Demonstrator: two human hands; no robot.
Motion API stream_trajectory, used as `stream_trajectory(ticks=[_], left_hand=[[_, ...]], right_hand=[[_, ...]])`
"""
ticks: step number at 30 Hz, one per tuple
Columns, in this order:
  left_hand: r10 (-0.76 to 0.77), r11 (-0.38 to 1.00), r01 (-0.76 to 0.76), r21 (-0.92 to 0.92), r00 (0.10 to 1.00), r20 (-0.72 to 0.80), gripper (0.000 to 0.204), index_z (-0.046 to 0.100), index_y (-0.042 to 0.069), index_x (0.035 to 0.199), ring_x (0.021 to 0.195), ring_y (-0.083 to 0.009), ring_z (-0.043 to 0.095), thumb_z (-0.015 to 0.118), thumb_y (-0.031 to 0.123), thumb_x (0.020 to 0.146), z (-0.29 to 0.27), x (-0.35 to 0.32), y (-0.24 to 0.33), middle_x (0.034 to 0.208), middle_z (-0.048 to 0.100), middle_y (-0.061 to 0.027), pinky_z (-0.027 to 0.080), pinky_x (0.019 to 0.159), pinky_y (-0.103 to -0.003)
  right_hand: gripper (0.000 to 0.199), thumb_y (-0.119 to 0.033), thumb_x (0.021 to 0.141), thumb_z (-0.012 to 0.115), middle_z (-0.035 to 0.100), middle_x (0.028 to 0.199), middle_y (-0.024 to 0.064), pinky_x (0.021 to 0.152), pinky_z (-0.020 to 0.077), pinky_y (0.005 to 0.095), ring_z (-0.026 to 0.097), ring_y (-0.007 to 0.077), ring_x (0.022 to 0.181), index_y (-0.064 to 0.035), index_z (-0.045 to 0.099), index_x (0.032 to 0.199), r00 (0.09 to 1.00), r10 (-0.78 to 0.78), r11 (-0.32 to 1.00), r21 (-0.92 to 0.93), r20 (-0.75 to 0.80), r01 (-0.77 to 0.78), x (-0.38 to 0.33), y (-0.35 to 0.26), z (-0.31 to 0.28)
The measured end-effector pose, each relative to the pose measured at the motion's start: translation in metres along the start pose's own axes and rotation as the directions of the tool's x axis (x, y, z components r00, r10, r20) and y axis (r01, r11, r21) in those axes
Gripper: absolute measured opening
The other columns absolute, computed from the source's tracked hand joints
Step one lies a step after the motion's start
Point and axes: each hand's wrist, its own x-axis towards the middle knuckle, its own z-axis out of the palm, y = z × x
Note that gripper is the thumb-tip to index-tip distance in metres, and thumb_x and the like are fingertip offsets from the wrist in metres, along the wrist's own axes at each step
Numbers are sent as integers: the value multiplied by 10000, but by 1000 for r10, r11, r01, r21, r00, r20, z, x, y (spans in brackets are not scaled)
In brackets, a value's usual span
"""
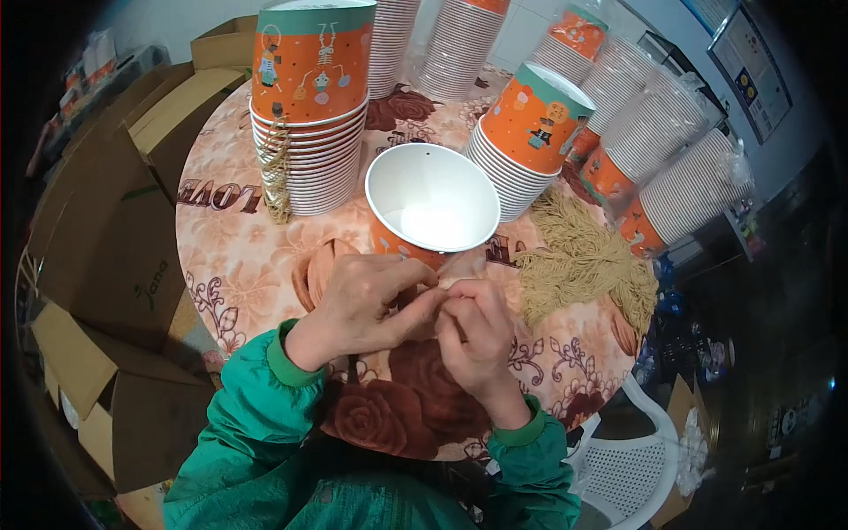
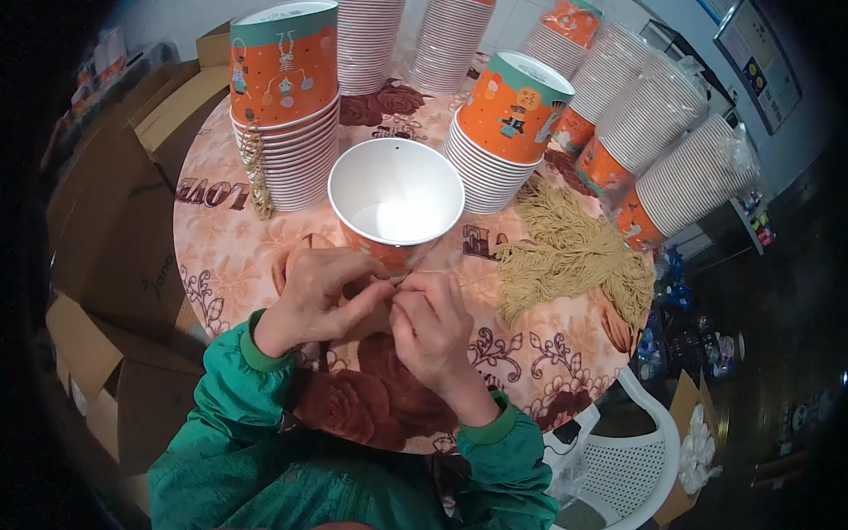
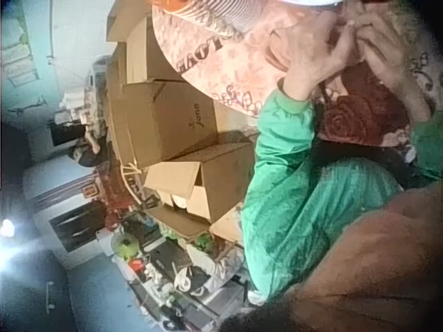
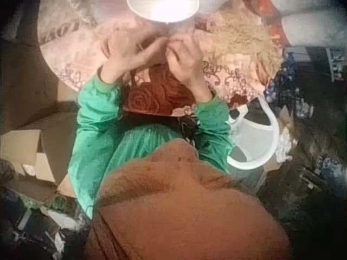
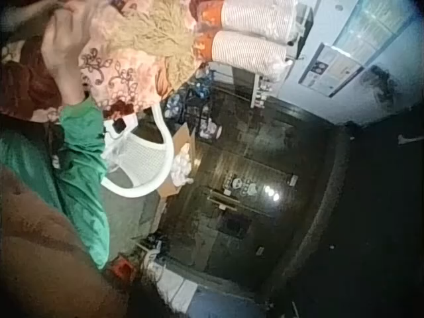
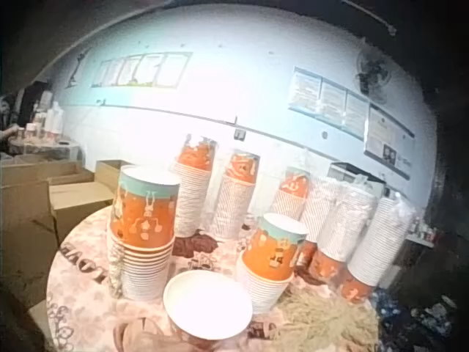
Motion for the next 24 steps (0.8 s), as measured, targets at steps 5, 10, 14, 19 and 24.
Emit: stream_trajectory(ticks=[5,10,14,19,24], left_hand=[[-123,992,118,46,985,124,217,663,22,934,633,-350,661,736,214,862,4,-9,-1,730,666,-137,509,562,-417],[-138,990,136,26,981,133,227,673,20,939,666,-382,663,717,235,879,16,-16,-9,746,672,-159,510,592,-452],[-297,955,284,86,910,289,192,702,1,960,715,-324,700,708,184,903,11,-12,-10,777,695,-168,528,638,-383],[-361,931,359,70,874,326,186,697,5,936,702,-330,692,695,190,914,6,-15,-15,766,686,-178,522,635,-384],[-274,961,276,23,933,234,198,667,35,838,678,-403,651,678,226,889,11,-20,-21,705,652,-188,500,602,-485]], right_hand=[[218,87,738,689,619,946,105,652,537,368,659,281,816,-12,626,921,1000,13,995,-97,4,-13,-6,-2,3],[206,48,802,670,650,949,90,617,553,366,692,277,732,-33,639,988,997,62,991,-123,55,-54,-7,4,2],[168,13,831,671,651,933,91,609,551,373,690,287,719,-36,629,987,991,90,990,-114,96,-79,-13,10,4],[116,-22,873,666,639,908,101,601,545,388,676,299,697,-36,616,976,973,117,988,-127,199,-92,-16,11,8],[189,-5,863,683,663,902,121,624,553,388,690,312,733,-23,619,1040,966,157,988,-26,204,-156,-17,10,8]])
